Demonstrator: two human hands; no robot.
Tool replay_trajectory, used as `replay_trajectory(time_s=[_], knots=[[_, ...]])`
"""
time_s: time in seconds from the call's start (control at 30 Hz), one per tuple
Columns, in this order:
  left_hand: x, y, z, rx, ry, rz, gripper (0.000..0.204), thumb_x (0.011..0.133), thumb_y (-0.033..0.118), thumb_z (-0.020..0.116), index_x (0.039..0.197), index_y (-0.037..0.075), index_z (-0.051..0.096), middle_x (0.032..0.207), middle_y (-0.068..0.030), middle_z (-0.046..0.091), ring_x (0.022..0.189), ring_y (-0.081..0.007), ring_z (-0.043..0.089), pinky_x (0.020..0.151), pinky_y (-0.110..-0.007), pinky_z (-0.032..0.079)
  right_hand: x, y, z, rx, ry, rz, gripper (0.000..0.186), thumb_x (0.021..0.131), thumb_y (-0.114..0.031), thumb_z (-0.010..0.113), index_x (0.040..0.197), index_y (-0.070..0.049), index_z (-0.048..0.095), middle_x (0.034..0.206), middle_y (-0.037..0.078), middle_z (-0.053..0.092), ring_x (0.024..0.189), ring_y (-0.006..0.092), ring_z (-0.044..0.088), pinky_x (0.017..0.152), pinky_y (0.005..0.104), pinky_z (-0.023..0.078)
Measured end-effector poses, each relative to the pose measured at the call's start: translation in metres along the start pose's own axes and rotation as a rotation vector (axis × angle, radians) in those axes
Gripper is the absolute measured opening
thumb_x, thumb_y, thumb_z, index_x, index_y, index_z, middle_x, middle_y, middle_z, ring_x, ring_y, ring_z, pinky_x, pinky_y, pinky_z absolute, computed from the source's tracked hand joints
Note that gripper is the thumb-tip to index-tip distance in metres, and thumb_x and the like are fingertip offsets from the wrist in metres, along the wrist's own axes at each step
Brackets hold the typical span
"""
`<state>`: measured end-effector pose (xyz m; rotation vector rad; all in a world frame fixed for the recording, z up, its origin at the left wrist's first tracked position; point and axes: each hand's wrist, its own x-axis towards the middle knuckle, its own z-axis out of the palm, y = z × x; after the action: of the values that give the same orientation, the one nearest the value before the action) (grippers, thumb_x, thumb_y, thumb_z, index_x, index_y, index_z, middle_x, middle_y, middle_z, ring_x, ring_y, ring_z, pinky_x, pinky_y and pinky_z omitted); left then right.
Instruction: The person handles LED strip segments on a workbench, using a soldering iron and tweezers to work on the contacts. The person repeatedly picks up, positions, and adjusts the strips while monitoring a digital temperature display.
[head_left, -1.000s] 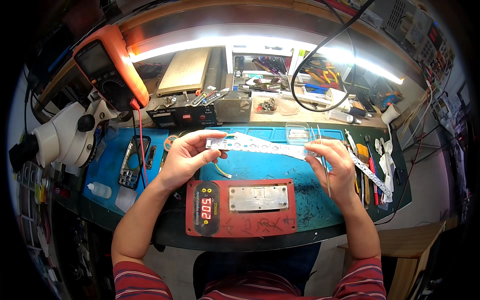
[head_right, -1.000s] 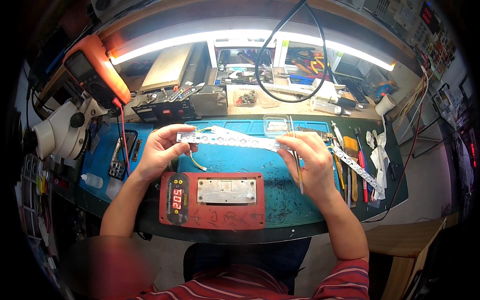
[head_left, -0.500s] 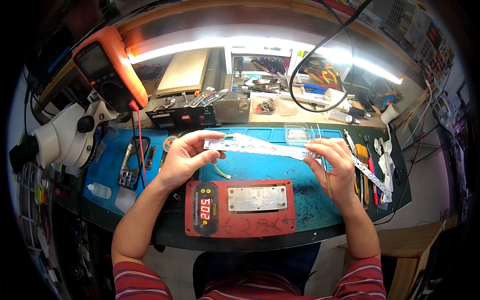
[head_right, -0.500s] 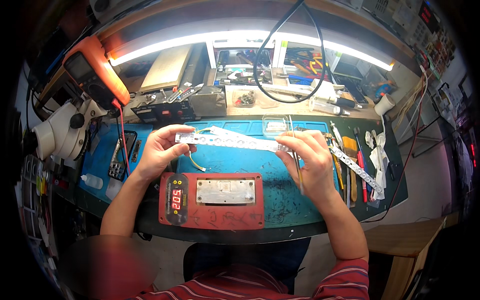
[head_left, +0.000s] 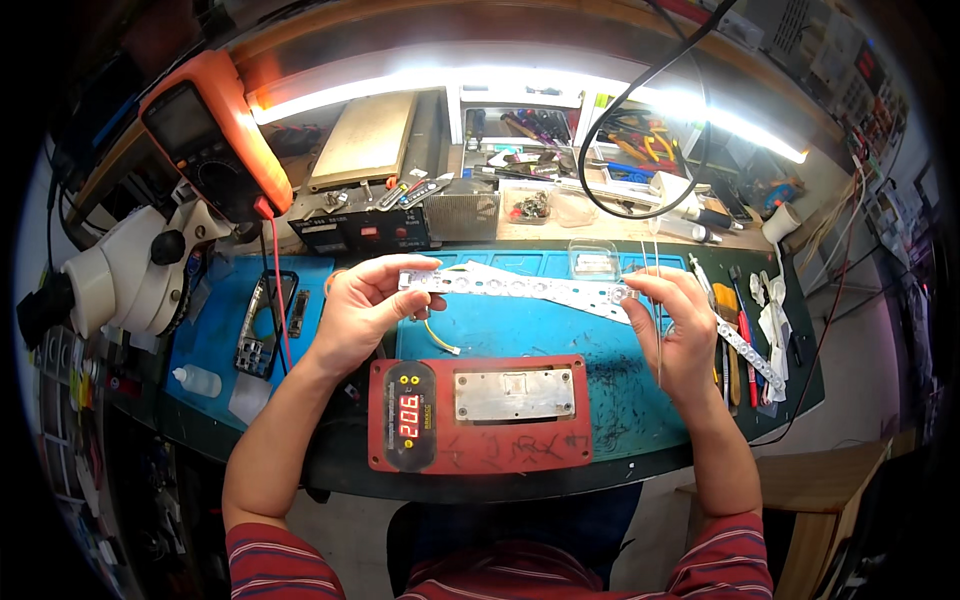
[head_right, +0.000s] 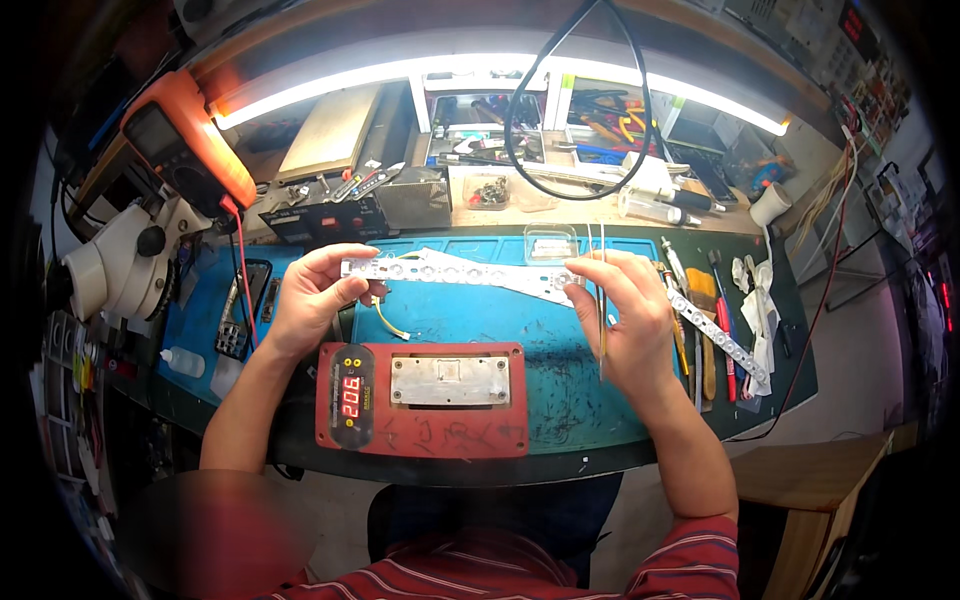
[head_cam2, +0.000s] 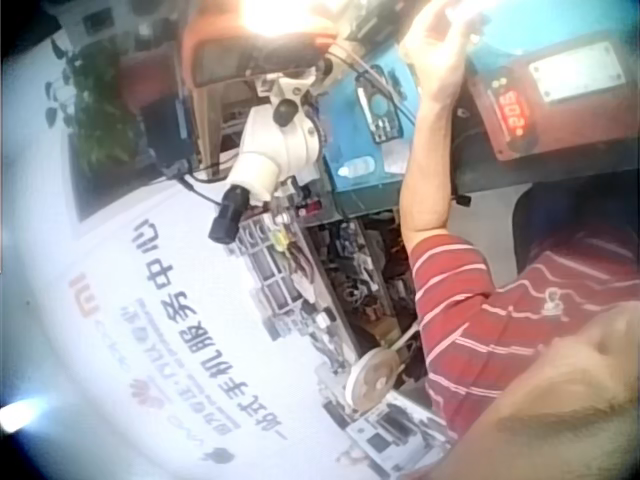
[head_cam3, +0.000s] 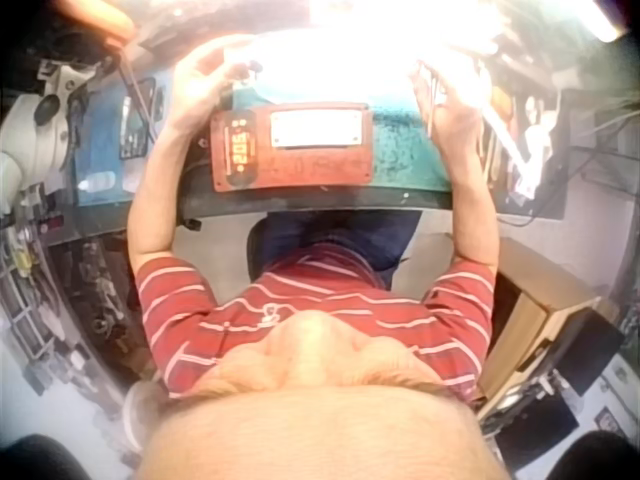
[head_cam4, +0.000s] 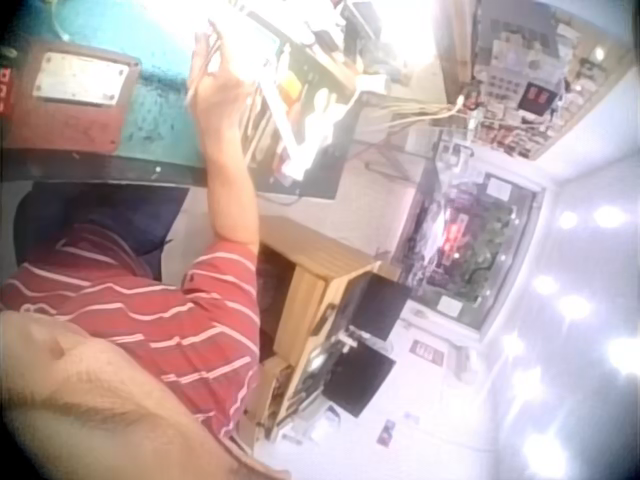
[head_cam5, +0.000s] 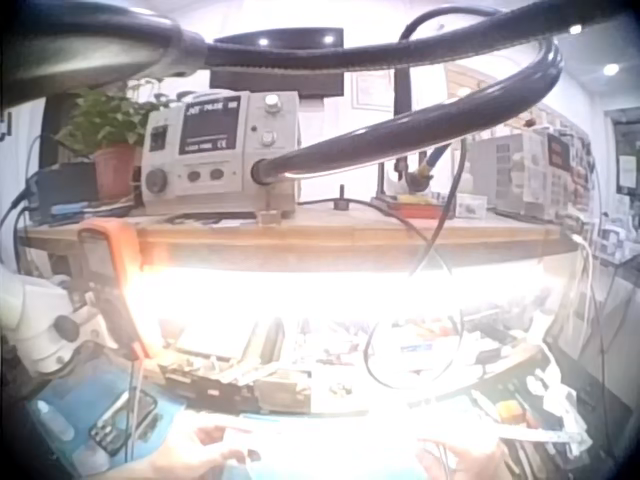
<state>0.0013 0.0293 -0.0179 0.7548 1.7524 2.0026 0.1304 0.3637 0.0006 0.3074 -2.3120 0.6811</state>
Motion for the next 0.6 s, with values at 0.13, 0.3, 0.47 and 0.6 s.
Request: replay_trajectory(time_s=[0.13, 0.3, 0.47, 0.6], knots=[[0.0002, 0.0007, 0.0008, 0.0, -0.004, -0.005, 0.035, 0.097, 0.006, 0.07, 0.131, -0.002, 0.064, 0.111, -0.0114, 0.073, 0.098, -0.0159, 0.072, 0.081, -0.026, 0.056, -0.0004, -0.0002, 0.0018, 0.052, 0.026, 0.065, 0.021, 0.084, 0.001, 0.077, 0.105, -0.002, 0.073, 0.099, 0.013, 0.07, 0.088, 0.027, 0.068, 0.076, 0.0354, 0.054], [-0.0004, 0.0019, 0.0004, 0.015, -0.014, -0.008, 0.036, 0.097, 0.006, 0.07, 0.131, -0.002, 0.063, 0.112, -0.0115, 0.073, 0.099, -0.0162, 0.072, 0.081, -0.026, 0.056, 0.0007, -0.0025, 0.0029, 0.079, 0.036, 0.099, 0.021, 0.084, 0.002, 0.077, 0.103, -0.004, 0.073, 0.095, 0.013, 0.07, 0.088, 0.0288, 0.069, 0.076, 0.0365, 0.054], [-0.0003, 0.0019, 0.0016, 0.006, -0.011, -0.024, 0.036, 0.097, 0.007, 0.071, 0.131, -0.002, 0.063, 0.114, -0.0119, 0.073, 0.101, -0.0169, 0.072, 0.083, -0.027, 0.056, -0.0001, -0.0001, 0.0047, 0.052, 0.043, 0.069, 0.02, 0.083, 0.003, 0.077, 0.102, -0.005, 0.074, 0.095, 0.012, 0.071, 0.088, 0.0279, 0.069, 0.076, 0.036, 0.054], [0.0004, 0.0011, 0.0, 0.02, -0.038, -0.024, 0.036, 0.097, 0.008, 0.071, 0.131, -0.001, 0.063, 0.115, -0.0119, 0.072, 0.102, -0.0175, 0.072, 0.084, -0.028, 0.056, -0.0001, 0.0004, 0.0038, 0.059, 0.06, 0.076, 0.02, 0.083, 0.003, 0.077, 0.101, -0.005, 0.074, 0.095, 0.012, 0.071, 0.088, 0.0277, 0.069, 0.076, 0.036, 0.054]])
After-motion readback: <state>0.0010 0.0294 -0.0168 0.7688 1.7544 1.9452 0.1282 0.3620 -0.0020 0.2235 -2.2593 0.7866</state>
